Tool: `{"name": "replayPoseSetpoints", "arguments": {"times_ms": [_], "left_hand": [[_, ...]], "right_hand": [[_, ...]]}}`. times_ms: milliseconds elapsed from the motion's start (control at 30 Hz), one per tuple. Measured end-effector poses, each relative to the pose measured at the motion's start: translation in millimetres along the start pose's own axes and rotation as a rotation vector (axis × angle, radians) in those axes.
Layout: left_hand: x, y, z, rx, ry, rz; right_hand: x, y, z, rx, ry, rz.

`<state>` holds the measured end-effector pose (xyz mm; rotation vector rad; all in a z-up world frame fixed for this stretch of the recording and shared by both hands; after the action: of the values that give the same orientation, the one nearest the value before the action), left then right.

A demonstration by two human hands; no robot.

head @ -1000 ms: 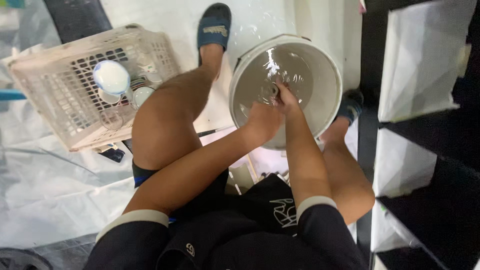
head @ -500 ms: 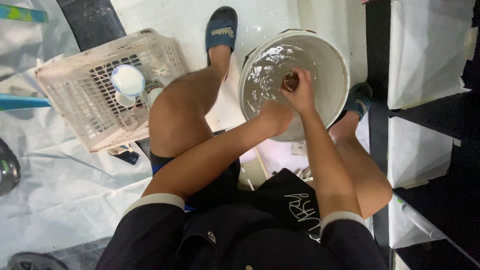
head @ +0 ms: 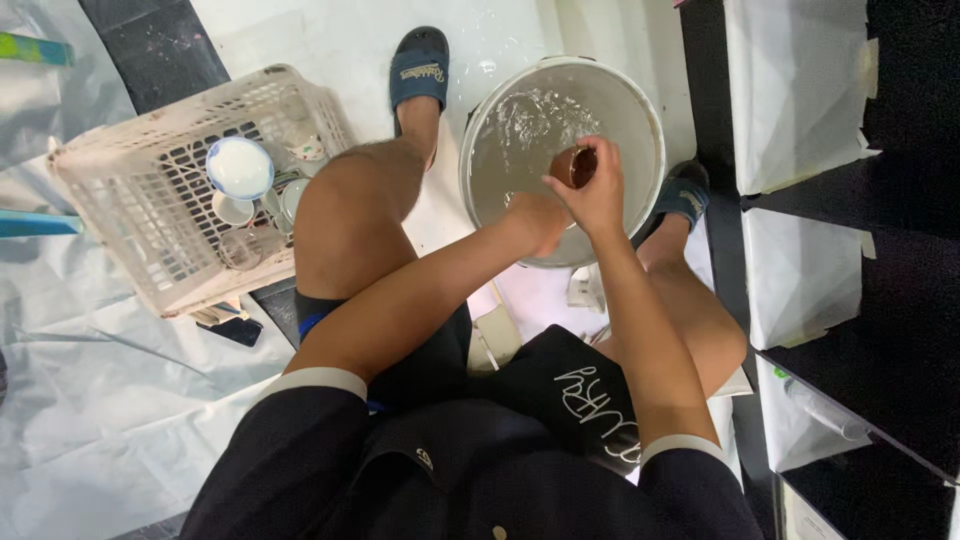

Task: The person washes several small bowls and cups by hand in a bucket of water. They scrub the items, rinse them, and place them into a plastic basket. The person repeats this process for multiple items throughout the clip.

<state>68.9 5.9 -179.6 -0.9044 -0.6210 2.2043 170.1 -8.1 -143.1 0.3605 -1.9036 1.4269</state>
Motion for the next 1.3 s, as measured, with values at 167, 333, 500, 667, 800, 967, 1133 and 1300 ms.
{"name": "replayPoseSetpoints", "arguments": {"times_ms": [167, 333, 500, 667, 800, 967, 1133, 1300], "left_hand": [[1, -4, 5, 0.025, -0.008, 0.006], [0, -10, 6, 0.008, -0.006, -0.038], [-1, -6, 4, -0.016, -0.018, -0.011], [-1, -4, 6, -0.007, -0.011, 0.005], [0, 4, 9, 0.052, -0.037, 0.047], [-1, -1, 8, -0.077, -0.012, 0.066], [-5, 3, 7, 0.034, -0.004, 0.029], [-6, 2, 7, -0.012, -0.008, 0.051]], "right_hand": [[-64, 41, 15, 0.076, 0.311, -0.154], [-127, 82, 19, 0.210, 0.413, -0.163], [-155, 114, 14, 0.296, 0.262, -0.072], [-161, 133, 15, 0.354, 0.341, -0.035], [-168, 140, 21, 0.467, 0.457, 0.051], [-170, 147, 22, 0.524, 0.438, 0.077], [-149, 136, 15, 0.397, 0.274, -0.113], [-111, 117, 2, 0.322, 0.203, -0.250]]}}
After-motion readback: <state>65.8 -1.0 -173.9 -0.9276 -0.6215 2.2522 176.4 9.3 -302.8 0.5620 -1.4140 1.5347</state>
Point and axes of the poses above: each hand's wrist, its own z-axis away from the middle knuckle, its own y-axis out of the palm, x = y × z, the point moved 6 cm from there along -z, towards the middle knuckle, and after that the axes turned 8 degrees about -y, right-handed, at the moved point
